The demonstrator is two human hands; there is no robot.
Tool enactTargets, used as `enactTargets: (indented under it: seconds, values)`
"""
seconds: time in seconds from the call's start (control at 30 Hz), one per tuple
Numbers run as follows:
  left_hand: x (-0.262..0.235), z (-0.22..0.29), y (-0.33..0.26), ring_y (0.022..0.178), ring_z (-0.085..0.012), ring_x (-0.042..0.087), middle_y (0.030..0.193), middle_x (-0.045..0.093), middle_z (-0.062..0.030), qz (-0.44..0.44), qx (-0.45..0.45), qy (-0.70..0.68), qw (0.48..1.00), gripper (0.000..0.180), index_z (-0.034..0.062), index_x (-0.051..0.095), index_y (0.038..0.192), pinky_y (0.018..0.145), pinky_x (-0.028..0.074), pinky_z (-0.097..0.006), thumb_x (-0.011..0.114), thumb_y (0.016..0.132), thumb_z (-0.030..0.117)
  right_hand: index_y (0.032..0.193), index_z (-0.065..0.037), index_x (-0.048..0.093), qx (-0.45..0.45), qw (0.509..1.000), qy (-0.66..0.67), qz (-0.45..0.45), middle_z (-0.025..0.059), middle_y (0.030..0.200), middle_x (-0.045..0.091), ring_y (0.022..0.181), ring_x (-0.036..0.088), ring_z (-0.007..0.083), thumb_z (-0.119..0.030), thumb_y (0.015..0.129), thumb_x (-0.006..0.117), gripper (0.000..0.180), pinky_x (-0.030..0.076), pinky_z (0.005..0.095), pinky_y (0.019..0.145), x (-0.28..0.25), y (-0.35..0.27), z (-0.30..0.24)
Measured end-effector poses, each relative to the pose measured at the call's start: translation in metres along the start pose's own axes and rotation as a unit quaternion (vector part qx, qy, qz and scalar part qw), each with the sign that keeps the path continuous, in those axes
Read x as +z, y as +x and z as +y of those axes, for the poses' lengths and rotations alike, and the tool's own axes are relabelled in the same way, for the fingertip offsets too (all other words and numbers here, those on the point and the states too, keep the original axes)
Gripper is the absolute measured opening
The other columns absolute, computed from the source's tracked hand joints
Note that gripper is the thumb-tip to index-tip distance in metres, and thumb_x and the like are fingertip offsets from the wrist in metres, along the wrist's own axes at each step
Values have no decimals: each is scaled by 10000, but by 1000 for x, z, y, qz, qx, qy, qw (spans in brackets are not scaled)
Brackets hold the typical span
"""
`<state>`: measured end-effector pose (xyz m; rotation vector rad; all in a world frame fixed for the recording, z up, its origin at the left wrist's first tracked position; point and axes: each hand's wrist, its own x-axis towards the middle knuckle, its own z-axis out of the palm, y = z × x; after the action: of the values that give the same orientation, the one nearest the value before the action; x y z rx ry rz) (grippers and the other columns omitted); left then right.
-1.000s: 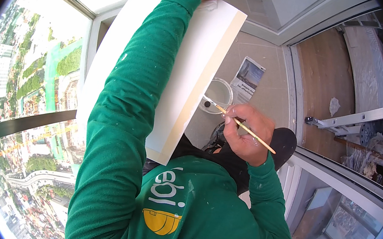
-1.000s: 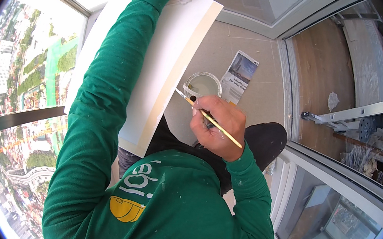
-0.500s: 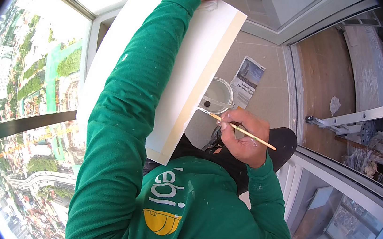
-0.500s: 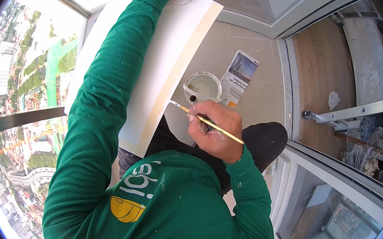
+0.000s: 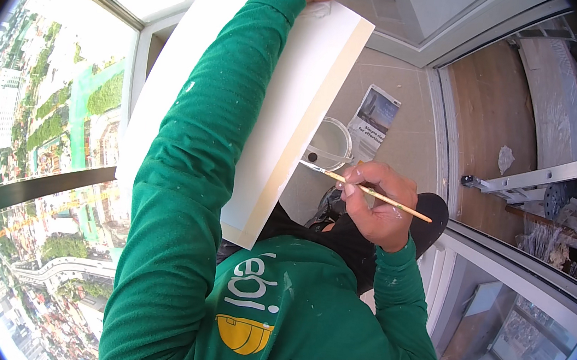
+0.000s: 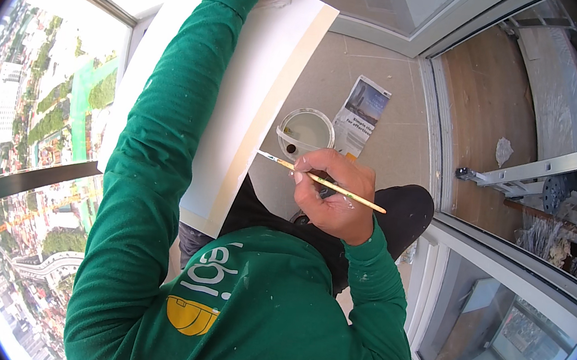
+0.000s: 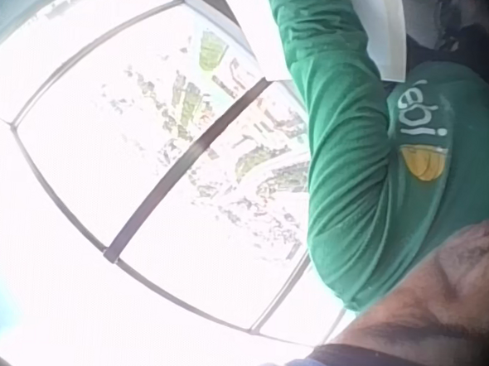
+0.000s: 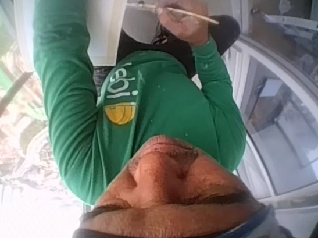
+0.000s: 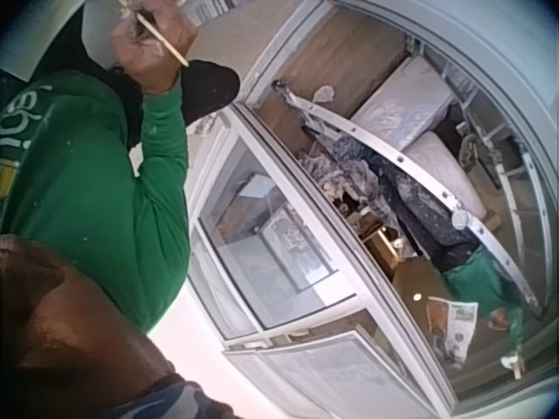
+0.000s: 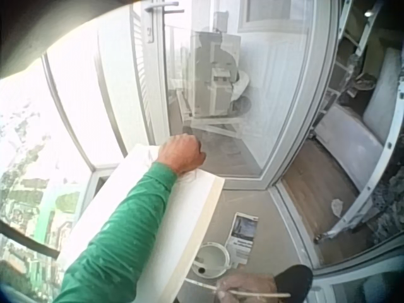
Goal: The person paints the edge of a white board with white paint using a brush and wipes the board with a cloth.
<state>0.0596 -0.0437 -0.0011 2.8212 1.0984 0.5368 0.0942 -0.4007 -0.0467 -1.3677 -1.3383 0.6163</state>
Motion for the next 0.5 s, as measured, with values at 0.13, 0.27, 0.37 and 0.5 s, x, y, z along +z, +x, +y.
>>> enactTargets:
  seconds: [0.13,0.27,0.37,0.5]
  values:
    - [-1,1,-1,918,-430,738,937,744,-275,2,-2,1,1000,308,-30,775,876,852,586,-511,657,825,249,966,4,655,0,998,47,31,125,857,745,770,767,182,24,858,680,113,616,294,697,-11,2,7]
    - [1,0,0,910,-431,738,929,743,-278,7,5,6,1000,311,-33,774,874,849,587,-512,660,828,253,983,18,653,18,996,70,49,126,856,736,783,765,188,28,891,664,94,614,293,715,-17,4,6]
    - [-1,3,-1,918,-429,738,934,744,-276,-6,-3,-4,1000,309,-36,773,877,847,586,-509,671,826,251,991,25,654,52,993,87,66,106,856,729,776,750,168,24,910,661,82,601,281,705,-18,5,6]
    - [-4,5,-2,921,-426,739,934,746,-272,-18,-8,-13,1000,312,-41,773,885,845,586,-504,693,821,253,1003,38,654,63,988,119,78,99,866,723,779,737,151,26,918,663,86,589,270,699,-15,9,18]
